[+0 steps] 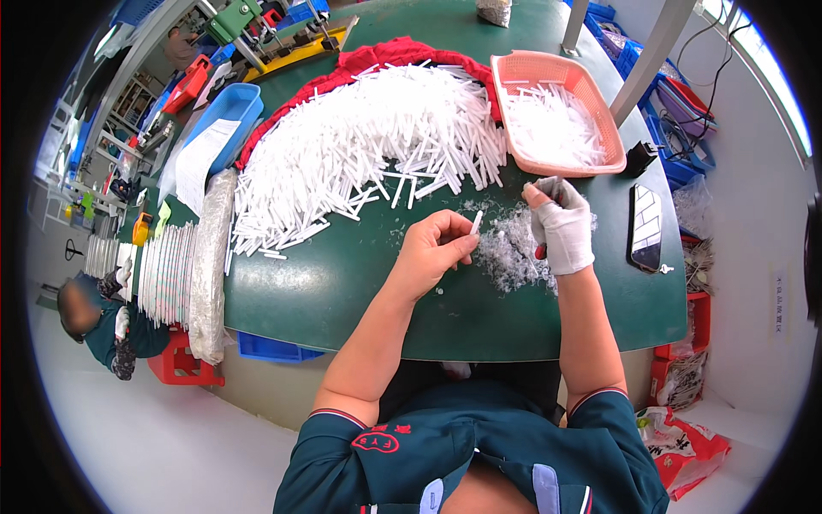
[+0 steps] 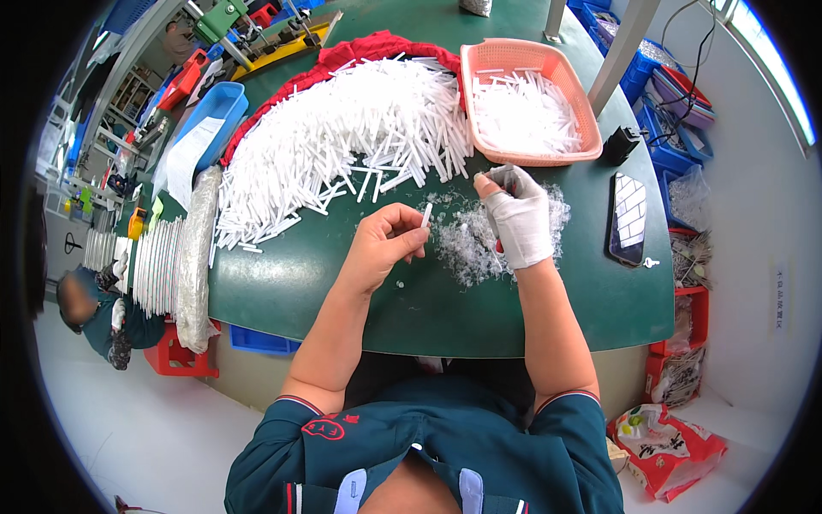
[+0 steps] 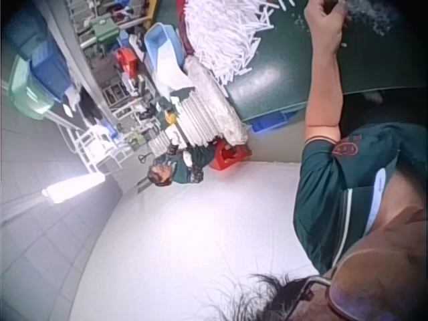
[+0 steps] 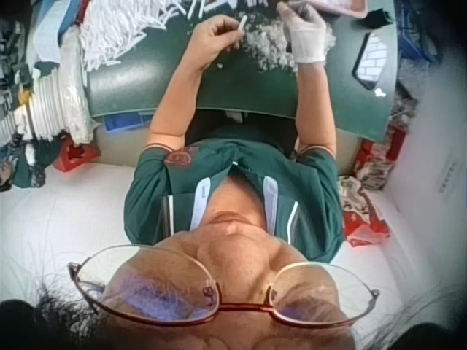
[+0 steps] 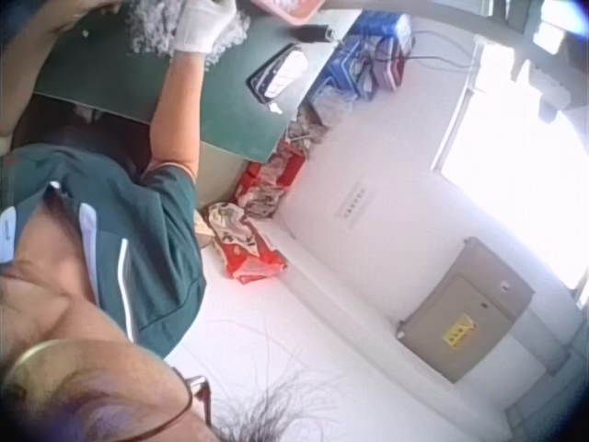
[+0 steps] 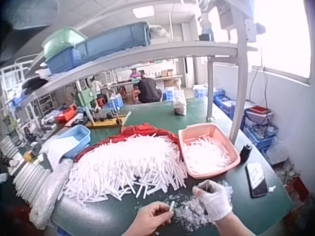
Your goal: The person puts on a protective glove, picks up a utility knife, and trims plastic tubes one by one with the knife.
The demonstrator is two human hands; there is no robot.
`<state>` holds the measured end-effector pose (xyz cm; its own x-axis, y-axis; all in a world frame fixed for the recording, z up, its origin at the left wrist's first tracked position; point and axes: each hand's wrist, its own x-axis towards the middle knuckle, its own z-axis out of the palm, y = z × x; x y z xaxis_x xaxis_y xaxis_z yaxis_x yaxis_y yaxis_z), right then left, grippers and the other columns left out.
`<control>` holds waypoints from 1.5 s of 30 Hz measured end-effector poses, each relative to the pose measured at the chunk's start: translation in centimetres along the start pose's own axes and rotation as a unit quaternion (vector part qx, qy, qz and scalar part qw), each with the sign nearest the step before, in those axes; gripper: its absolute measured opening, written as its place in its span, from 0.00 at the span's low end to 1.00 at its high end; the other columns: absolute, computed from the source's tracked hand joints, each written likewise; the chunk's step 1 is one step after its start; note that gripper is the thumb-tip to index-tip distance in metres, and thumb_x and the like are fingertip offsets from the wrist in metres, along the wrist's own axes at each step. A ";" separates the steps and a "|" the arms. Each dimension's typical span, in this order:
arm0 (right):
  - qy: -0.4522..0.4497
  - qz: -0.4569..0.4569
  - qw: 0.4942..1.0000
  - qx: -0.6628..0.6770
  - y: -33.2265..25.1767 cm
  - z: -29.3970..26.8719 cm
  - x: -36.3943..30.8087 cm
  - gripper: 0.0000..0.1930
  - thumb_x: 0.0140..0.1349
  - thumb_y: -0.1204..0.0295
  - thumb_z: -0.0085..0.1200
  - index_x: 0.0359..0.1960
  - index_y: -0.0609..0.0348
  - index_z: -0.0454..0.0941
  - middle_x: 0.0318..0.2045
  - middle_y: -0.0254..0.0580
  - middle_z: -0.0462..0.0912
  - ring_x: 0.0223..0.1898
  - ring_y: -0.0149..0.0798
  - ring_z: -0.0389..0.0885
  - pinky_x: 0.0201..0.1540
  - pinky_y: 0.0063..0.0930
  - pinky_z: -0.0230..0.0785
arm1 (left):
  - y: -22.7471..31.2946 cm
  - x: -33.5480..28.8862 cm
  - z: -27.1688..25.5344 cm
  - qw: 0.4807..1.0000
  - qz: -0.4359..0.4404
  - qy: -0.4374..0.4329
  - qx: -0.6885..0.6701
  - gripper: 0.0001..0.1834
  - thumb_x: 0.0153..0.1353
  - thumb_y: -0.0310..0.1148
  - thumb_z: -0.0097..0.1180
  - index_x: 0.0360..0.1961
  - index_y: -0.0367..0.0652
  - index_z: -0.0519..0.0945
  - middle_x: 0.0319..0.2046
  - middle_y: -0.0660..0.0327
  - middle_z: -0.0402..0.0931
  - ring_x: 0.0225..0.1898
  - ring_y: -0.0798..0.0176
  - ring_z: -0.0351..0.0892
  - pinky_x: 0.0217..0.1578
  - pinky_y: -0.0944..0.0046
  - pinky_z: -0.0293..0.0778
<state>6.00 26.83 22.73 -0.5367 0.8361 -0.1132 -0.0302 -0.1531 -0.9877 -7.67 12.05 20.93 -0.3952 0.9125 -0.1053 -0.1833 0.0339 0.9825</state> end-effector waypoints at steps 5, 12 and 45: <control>-0.106 -0.122 0.938 -0.308 0.6 0.2 -0.3 0.14 0.52 0.69 0.64 0.33 0.61 0.72 0.22 0.35 0.75 0.24 0.30 0.68 0.30 0.25 0.65 | -0.1 -0.1 -0.3 1.000 0.009 -0.005 -0.001 0.05 0.58 0.27 0.59 0.36 0.39 0.77 0.28 0.69 0.75 0.28 0.77 0.72 0.30 0.75 0.67; -0.174 -0.148 0.917 -0.327 0.1 1.2 -1.6 0.20 0.52 0.59 0.65 0.30 0.63 0.71 0.20 0.47 0.72 0.21 0.43 0.68 0.28 0.33 0.67 | -0.9 0.3 -0.2 0.980 0.155 0.034 0.124 0.05 0.58 0.22 0.57 0.36 0.38 0.78 0.30 0.66 0.75 0.31 0.73 0.73 0.34 0.72 0.70; -0.160 -0.199 0.889 -0.381 0.5 1.4 -1.8 0.17 0.58 0.60 0.59 0.26 0.63 0.74 0.16 0.49 0.71 0.17 0.44 0.67 0.24 0.33 0.65 | -0.1 0.3 0.2 0.906 0.318 0.068 0.273 0.13 0.49 0.12 0.56 0.36 0.38 0.79 0.32 0.60 0.75 0.33 0.62 0.77 0.33 0.67 0.74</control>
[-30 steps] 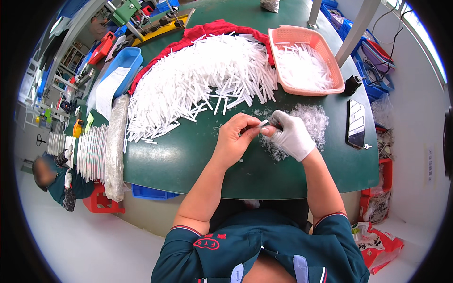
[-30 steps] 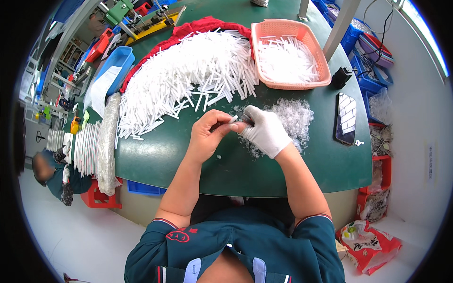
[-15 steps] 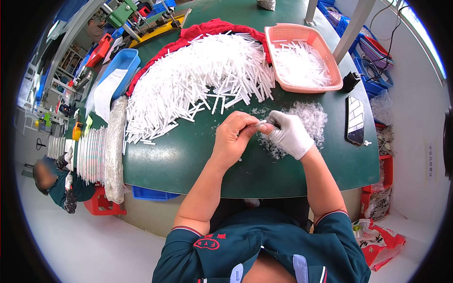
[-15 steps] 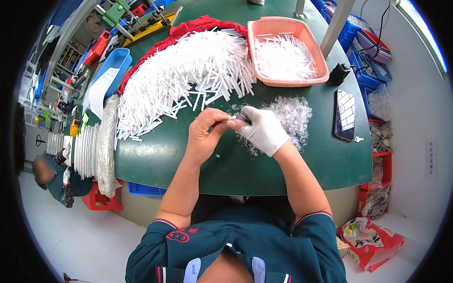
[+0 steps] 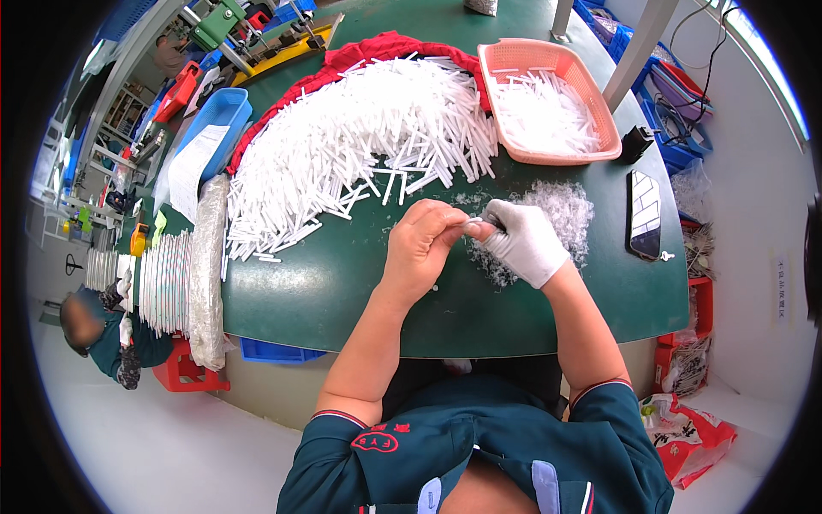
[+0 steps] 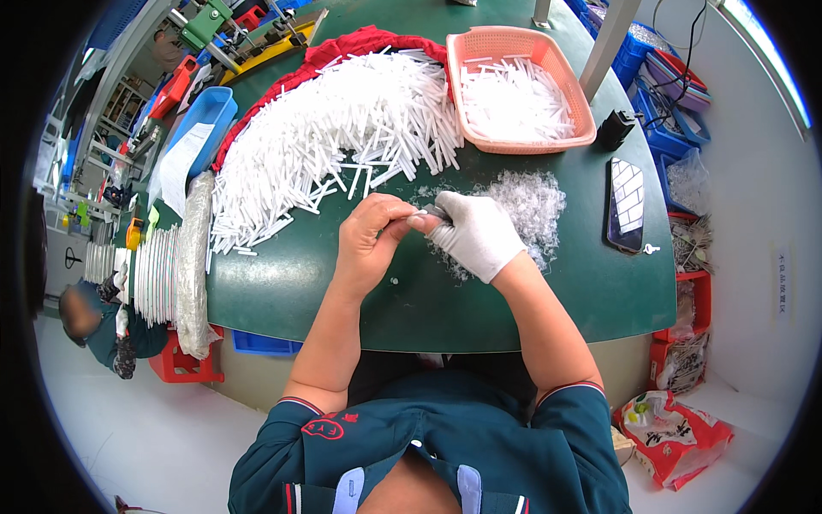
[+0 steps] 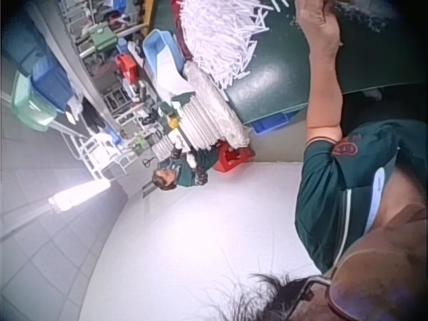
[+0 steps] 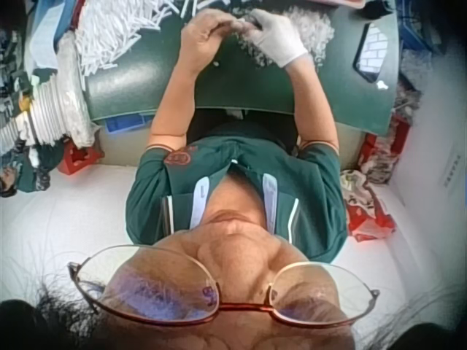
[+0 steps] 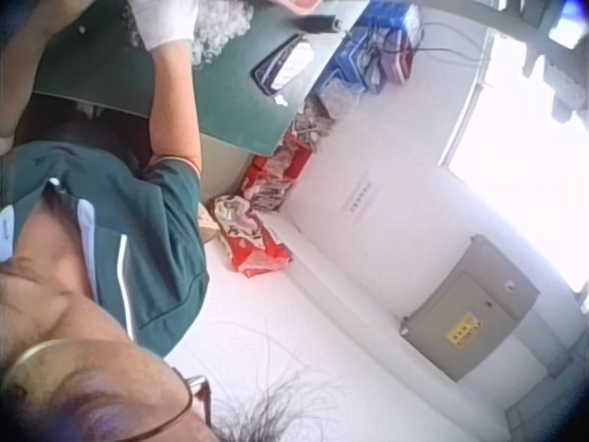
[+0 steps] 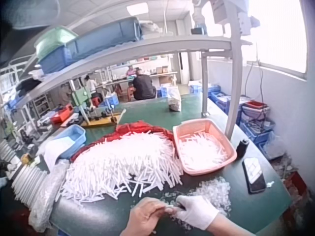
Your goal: The person puts on a protective glove, picks up a utility knife, and trims plastic tubes one by one with the knife.
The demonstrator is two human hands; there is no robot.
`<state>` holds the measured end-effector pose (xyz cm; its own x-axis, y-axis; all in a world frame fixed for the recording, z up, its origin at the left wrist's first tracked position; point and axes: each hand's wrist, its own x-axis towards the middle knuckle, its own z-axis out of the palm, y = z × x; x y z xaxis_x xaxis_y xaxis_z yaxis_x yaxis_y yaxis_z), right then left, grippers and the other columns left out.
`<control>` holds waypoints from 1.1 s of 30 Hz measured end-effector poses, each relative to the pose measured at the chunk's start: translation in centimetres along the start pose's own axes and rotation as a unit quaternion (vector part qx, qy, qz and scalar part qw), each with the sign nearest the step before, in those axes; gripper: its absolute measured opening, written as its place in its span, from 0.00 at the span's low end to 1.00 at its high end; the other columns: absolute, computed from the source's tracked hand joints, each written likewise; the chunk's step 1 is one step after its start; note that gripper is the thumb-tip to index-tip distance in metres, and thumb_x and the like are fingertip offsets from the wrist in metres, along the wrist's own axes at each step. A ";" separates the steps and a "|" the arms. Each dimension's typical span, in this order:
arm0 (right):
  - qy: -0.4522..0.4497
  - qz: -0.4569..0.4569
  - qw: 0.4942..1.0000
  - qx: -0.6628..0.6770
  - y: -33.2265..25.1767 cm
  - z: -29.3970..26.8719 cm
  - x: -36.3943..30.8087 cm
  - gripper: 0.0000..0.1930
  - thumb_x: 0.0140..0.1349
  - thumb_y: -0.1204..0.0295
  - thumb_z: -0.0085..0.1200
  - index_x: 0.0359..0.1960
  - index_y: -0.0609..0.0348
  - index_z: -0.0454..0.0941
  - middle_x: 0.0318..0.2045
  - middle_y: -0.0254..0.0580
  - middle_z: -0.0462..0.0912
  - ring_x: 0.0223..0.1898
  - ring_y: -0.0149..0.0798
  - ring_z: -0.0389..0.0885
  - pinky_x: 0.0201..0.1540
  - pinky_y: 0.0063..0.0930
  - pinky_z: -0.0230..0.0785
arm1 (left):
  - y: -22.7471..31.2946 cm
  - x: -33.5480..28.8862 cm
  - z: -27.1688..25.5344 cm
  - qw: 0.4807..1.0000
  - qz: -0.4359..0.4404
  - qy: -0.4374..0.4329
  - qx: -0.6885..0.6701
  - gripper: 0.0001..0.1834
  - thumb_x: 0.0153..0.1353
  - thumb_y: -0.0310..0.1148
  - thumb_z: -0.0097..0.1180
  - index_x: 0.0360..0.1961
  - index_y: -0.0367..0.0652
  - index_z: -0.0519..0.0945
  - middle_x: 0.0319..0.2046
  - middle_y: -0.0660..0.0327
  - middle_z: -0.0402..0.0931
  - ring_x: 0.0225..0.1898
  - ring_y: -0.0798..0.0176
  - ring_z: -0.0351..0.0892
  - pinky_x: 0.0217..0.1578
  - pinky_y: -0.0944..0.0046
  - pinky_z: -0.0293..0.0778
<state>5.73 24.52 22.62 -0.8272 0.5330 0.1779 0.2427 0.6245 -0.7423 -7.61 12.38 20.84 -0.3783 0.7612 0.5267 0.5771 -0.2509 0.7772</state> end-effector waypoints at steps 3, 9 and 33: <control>-0.011 0.012 1.000 -0.002 -0.3 -0.1 0.0 0.17 0.59 0.59 0.58 0.27 0.63 0.75 0.16 0.50 0.72 0.18 0.47 0.68 0.24 0.34 0.65 | -0.2 -0.1 0.0 1.000 -0.001 -0.001 -0.011 0.13 0.48 0.11 0.55 0.35 0.38 0.79 0.32 0.59 0.75 0.34 0.62 0.77 0.33 0.67 0.74; -0.043 0.038 0.998 -0.016 -0.8 -0.4 0.1 0.22 0.60 0.52 0.53 0.29 0.62 0.77 0.19 0.53 0.75 0.24 0.54 0.73 0.29 0.40 0.67 | -0.2 0.1 0.0 1.000 -0.009 0.002 0.002 0.11 0.50 0.13 0.55 0.35 0.37 0.78 0.30 0.59 0.76 0.32 0.62 0.78 0.33 0.67 0.74; 0.056 0.238 0.887 0.392 0.0 -0.5 0.7 0.06 0.57 0.72 0.60 0.31 0.60 0.77 0.17 0.26 0.71 0.16 0.21 0.63 0.18 0.17 0.55 | 0.3 -0.3 -0.6 0.951 -0.230 -0.025 -0.206 0.07 0.59 0.22 0.55 0.40 0.35 0.77 0.30 0.66 0.76 0.31 0.77 0.72 0.33 0.75 0.69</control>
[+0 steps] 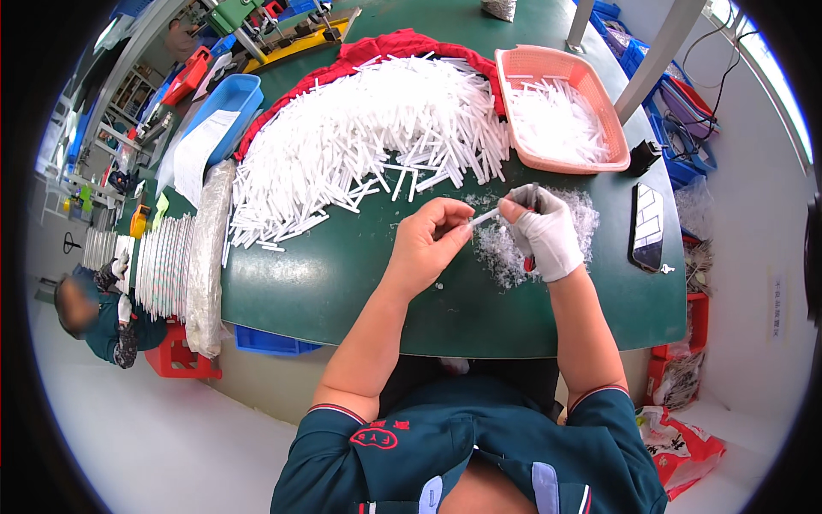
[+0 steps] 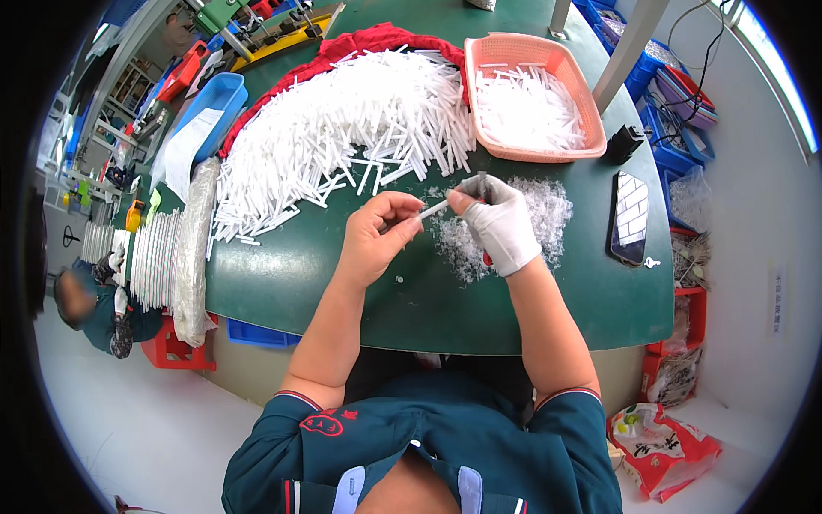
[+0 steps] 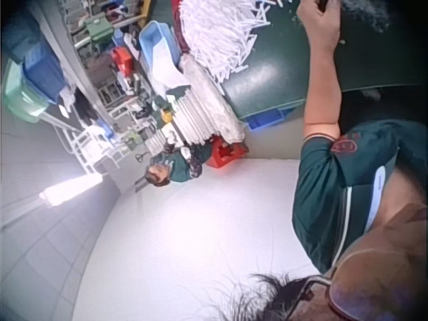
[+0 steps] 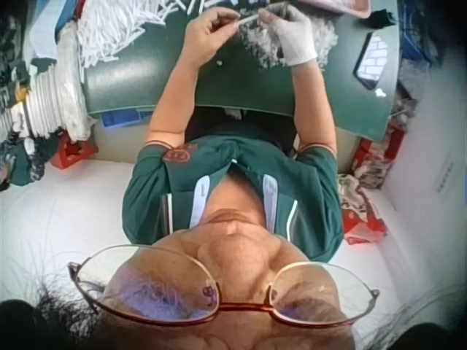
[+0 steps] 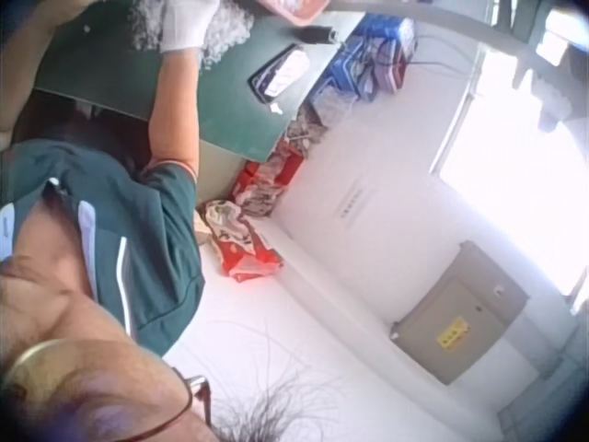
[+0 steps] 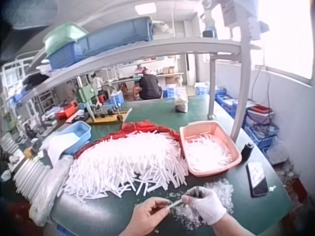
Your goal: The person puts on a protective glove, picks up a utility knife, and trims plastic tubes one by one with the knife.
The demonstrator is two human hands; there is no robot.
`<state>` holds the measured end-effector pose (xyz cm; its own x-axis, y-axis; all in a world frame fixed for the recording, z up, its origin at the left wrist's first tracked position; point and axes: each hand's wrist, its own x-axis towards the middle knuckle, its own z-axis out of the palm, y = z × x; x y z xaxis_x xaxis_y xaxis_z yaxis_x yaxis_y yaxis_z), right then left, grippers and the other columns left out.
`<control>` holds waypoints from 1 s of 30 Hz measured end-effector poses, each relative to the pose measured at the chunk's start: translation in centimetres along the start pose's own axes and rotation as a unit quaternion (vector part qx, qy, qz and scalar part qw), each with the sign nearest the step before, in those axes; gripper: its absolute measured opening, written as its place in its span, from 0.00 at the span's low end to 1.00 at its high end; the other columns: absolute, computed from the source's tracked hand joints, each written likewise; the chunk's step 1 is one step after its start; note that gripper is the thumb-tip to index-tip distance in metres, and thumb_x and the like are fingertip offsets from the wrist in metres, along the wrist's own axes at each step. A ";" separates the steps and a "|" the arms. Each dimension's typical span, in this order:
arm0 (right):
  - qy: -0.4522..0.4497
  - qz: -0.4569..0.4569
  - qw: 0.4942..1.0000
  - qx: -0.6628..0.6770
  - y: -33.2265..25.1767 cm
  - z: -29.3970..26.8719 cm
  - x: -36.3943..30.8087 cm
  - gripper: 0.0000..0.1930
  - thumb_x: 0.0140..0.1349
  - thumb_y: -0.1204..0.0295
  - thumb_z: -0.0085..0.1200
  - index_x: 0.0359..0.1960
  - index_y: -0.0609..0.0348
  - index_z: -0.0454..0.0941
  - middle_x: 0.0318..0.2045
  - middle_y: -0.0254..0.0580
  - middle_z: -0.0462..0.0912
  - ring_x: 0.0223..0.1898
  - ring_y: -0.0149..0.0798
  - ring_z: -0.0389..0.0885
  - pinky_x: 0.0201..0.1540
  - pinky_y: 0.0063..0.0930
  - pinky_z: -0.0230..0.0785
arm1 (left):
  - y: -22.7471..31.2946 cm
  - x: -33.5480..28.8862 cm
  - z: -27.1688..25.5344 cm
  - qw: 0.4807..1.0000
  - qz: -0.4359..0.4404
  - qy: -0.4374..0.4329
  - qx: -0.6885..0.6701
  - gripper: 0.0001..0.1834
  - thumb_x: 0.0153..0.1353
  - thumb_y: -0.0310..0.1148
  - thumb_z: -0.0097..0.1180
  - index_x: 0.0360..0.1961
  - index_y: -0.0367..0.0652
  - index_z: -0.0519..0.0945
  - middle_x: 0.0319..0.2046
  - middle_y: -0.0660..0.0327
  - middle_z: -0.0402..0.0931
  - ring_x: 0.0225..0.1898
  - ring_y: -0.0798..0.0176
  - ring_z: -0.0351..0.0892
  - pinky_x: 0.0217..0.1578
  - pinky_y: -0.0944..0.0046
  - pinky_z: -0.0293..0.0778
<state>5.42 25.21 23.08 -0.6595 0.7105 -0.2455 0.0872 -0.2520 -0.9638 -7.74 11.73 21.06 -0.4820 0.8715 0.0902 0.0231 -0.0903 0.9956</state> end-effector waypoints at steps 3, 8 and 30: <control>-0.005 0.013 0.993 0.121 0.6 -0.5 0.6 0.07 0.57 0.71 0.61 0.30 0.58 0.76 0.14 0.26 0.68 0.11 0.21 0.58 0.14 0.19 0.48 | -0.3 0.0 -0.4 0.999 0.022 0.023 -0.009 0.10 0.59 0.21 0.54 0.43 0.37 0.76 0.30 0.64 0.77 0.29 0.76 0.73 0.29 0.76 0.68; -0.019 0.037 0.986 0.161 0.5 -0.7 0.5 0.08 0.58 0.70 0.61 0.30 0.57 0.74 0.13 0.27 0.66 0.10 0.22 0.57 0.13 0.19 0.46 | -0.2 0.0 -0.2 0.999 0.029 0.030 -0.023 0.09 0.58 0.21 0.55 0.41 0.37 0.77 0.30 0.66 0.76 0.30 0.77 0.73 0.31 0.76 0.68; -0.116 0.096 0.984 0.100 0.9 0.1 0.4 0.11 0.60 0.66 0.59 0.28 0.61 0.74 0.11 0.28 0.64 0.09 0.24 0.55 0.13 0.21 0.45 | -1.0 0.4 -0.4 0.996 0.035 0.080 0.012 0.06 0.63 0.28 0.54 0.38 0.38 0.78 0.25 0.67 0.75 0.25 0.77 0.70 0.26 0.77 0.65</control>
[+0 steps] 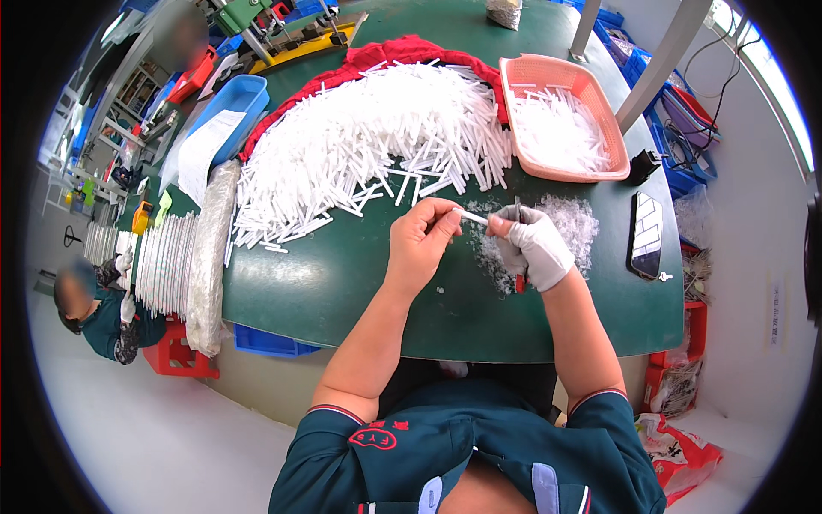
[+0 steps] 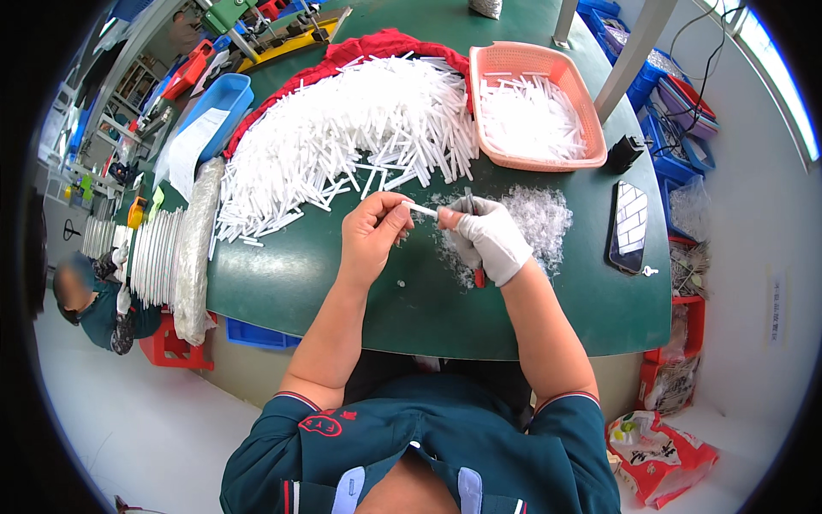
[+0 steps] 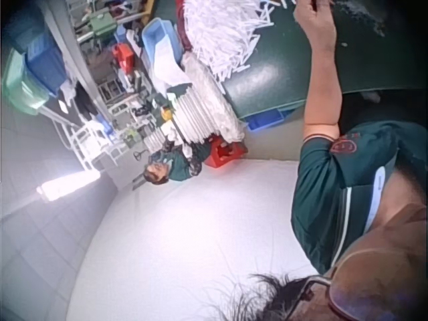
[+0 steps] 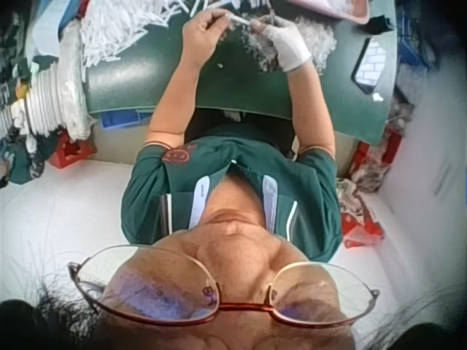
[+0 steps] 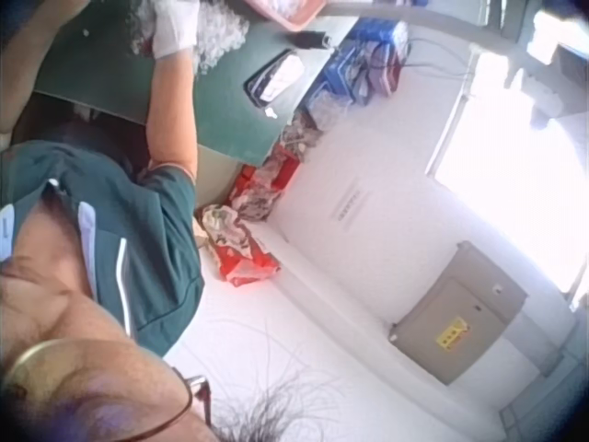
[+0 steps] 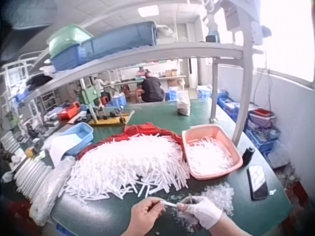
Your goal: The person puts on a protective glove, picks up a utility knife, and trims plastic tubes one by one with the knife.
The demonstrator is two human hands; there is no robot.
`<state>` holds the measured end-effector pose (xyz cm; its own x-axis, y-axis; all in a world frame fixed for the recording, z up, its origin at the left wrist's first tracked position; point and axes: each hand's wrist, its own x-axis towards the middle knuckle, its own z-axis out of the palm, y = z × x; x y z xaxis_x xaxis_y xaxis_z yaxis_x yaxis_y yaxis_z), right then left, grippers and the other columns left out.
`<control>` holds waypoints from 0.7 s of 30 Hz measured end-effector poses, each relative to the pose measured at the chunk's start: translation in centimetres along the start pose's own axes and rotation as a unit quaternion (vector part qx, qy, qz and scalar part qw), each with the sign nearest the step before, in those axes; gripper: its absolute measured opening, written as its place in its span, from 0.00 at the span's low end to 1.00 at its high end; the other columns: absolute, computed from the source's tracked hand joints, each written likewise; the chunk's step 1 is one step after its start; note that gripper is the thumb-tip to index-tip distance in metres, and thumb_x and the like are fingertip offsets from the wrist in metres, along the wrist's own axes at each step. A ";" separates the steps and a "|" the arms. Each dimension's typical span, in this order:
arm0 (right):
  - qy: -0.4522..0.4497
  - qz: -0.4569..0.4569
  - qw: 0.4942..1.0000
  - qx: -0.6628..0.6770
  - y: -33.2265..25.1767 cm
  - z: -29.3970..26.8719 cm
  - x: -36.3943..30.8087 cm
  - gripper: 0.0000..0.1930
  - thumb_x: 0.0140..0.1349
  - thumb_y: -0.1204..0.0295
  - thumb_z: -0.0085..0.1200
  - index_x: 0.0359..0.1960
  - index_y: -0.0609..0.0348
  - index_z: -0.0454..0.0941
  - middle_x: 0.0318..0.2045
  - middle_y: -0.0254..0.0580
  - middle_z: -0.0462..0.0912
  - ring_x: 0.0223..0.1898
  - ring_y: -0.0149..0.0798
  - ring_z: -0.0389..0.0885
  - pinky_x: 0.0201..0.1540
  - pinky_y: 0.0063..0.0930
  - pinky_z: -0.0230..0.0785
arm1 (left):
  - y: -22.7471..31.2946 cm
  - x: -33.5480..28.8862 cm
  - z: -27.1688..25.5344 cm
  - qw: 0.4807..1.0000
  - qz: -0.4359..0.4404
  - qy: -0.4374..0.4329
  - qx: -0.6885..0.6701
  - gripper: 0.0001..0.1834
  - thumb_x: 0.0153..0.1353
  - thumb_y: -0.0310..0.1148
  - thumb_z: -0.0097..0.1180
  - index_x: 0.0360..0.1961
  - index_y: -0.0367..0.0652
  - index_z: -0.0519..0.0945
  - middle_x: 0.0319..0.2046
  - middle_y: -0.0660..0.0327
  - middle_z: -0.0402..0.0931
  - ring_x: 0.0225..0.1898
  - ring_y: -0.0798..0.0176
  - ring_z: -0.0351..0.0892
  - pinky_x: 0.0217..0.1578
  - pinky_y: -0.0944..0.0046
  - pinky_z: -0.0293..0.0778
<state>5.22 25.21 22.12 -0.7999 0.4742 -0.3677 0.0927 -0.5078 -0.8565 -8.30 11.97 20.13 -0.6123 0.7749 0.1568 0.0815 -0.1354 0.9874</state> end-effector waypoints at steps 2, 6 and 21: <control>-0.039 0.016 0.999 -0.029 -0.1 0.3 -0.4 0.10 0.60 0.68 0.58 0.29 0.63 0.75 0.10 0.27 0.61 0.08 0.23 0.52 0.12 0.20 0.43 | 0.0 0.1 -0.2 1.000 -0.005 -0.006 -0.010 0.06 0.64 0.29 0.53 0.38 0.38 0.78 0.25 0.67 0.75 0.25 0.77 0.70 0.26 0.77 0.65; -0.068 0.025 0.997 -0.013 -0.2 0.2 -0.3 0.10 0.60 0.68 0.58 0.30 0.63 0.76 0.09 0.27 0.61 0.08 0.22 0.51 0.12 0.20 0.42 | 0.3 0.1 -0.3 1.000 -0.003 -0.012 -0.023 0.07 0.65 0.29 0.51 0.38 0.38 0.78 0.24 0.67 0.75 0.25 0.77 0.69 0.26 0.76 0.65; -0.092 0.081 0.992 -0.014 -0.1 1.0 -0.8 0.10 0.59 0.70 0.59 0.34 0.66 0.78 0.12 0.27 0.64 0.10 0.21 0.54 0.14 0.19 0.43 | 0.7 -0.1 -0.3 0.999 0.031 -0.011 -0.031 0.09 0.68 0.31 0.46 0.38 0.38 0.77 0.23 0.67 0.73 0.24 0.78 0.67 0.26 0.76 0.65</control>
<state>5.31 24.15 22.83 -0.8679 0.2468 -0.4311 0.2437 -0.5448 -0.8024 -8.37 11.59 20.84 -0.5893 0.7778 0.2185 0.0693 -0.2209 0.9728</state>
